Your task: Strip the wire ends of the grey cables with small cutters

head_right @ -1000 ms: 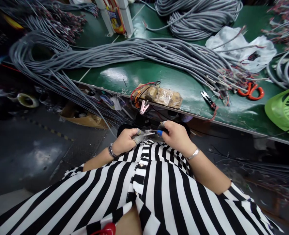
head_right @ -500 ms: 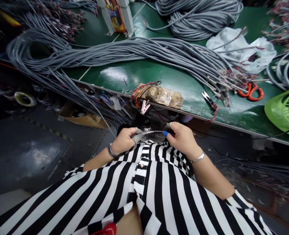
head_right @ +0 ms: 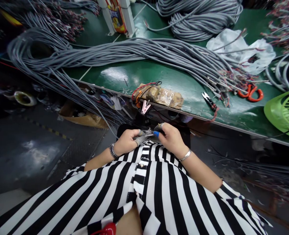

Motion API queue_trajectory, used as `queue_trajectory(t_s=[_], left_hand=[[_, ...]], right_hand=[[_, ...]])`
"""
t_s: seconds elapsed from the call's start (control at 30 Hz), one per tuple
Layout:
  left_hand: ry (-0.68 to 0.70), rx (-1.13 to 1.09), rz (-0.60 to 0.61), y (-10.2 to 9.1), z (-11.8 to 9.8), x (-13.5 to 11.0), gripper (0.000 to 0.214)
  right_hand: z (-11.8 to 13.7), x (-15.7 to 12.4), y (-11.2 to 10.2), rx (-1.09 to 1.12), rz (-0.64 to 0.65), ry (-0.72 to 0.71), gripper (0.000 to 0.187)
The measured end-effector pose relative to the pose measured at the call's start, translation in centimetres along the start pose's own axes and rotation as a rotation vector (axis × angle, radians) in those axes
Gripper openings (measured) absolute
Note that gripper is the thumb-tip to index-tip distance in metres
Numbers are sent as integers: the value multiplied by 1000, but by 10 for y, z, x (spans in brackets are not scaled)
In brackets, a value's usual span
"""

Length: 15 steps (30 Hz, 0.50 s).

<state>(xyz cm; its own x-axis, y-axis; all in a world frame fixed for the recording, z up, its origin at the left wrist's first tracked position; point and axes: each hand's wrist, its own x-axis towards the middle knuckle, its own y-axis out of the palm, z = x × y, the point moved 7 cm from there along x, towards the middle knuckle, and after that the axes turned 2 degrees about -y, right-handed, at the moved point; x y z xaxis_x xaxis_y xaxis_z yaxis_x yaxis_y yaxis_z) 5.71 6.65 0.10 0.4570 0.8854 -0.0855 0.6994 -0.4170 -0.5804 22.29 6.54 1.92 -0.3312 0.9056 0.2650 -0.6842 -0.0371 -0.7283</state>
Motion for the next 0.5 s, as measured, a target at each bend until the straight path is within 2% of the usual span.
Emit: queue_trajectory(t_s=[0.13,0.23,0.4,0.43,0.5], left_hand=[[-11,-116,5,4,2,1,15],[-38,-202,1,5,7,2,14],[-99,-377,-31,3,14,6,12],[-103,-388,-32,4,13,6,12],[-96,-358,-19,6,9,4,12]], right_hand=[[-10,-2,5,97,-122,117,6],[-15,-5,5,234,-144,185,8],[11,-7,4,377,76,-113,12],[11,-7,4,373,66,-120,12],[-4,-3,0,350,-64,-1,12]])
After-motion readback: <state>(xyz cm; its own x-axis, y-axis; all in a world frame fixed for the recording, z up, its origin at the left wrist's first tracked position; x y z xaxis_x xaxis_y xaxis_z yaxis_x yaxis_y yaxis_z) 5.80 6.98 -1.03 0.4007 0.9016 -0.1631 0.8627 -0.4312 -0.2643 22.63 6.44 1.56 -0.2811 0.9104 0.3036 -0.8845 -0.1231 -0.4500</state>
